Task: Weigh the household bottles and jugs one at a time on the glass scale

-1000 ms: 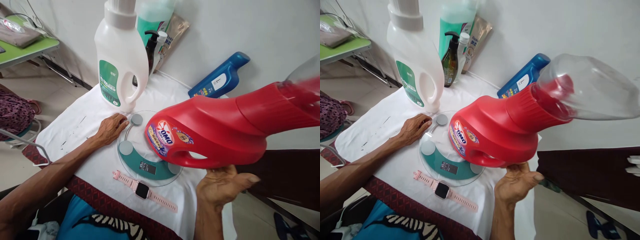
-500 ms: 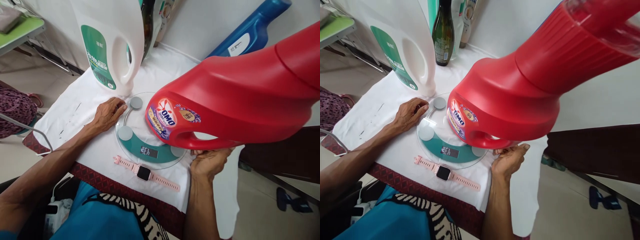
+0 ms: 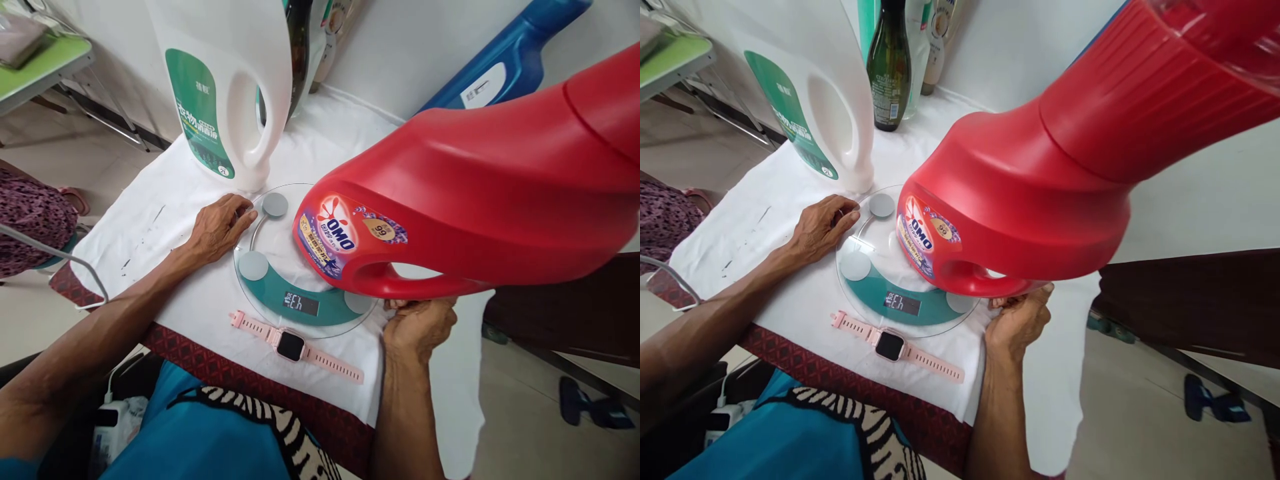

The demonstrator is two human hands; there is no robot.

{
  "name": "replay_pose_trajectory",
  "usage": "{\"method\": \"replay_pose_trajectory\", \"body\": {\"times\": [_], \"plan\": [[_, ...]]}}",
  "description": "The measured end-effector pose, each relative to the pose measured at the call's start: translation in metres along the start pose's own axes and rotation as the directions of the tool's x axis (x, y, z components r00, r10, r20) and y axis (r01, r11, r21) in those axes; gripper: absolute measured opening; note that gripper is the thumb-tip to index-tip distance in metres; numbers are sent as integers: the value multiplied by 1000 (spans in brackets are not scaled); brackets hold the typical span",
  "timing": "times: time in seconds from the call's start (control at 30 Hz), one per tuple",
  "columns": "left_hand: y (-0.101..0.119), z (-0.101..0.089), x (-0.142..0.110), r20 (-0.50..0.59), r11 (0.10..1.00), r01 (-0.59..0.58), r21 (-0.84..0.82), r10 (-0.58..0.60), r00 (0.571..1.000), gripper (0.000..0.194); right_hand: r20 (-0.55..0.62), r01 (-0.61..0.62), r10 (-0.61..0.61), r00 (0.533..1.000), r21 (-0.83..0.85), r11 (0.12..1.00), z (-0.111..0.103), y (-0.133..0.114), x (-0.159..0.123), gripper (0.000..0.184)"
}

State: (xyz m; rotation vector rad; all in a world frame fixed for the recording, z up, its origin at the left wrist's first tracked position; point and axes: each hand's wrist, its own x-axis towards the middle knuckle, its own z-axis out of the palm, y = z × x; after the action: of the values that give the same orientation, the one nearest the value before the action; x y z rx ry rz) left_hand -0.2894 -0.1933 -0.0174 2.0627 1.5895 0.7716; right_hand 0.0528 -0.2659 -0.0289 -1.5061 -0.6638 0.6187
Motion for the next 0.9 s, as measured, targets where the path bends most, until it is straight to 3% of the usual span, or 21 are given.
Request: {"method": "replay_pose_trajectory", "body": {"times": [0.07,0.53,0.77,0.9], "plan": [[0,0,0,-2,1000,-1,-2,1,1000,37,-40,32,-32,999,-9,999,0,1,0,63],[-1,1,0,-3,1000,-7,4,7,1000,38,-9,42,-42,999,-32,999,-1,1,-1,71],[-2,1,-1,-6,1000,-11,-2,11,1000,37,0,50,-50,999,-35,998,-3,9,0,60],[-1,1,-1,-8,1000,1,-9,-1,1000,39,-37,23,-23,999,11,1000,-3,-4,-1,46]]}}
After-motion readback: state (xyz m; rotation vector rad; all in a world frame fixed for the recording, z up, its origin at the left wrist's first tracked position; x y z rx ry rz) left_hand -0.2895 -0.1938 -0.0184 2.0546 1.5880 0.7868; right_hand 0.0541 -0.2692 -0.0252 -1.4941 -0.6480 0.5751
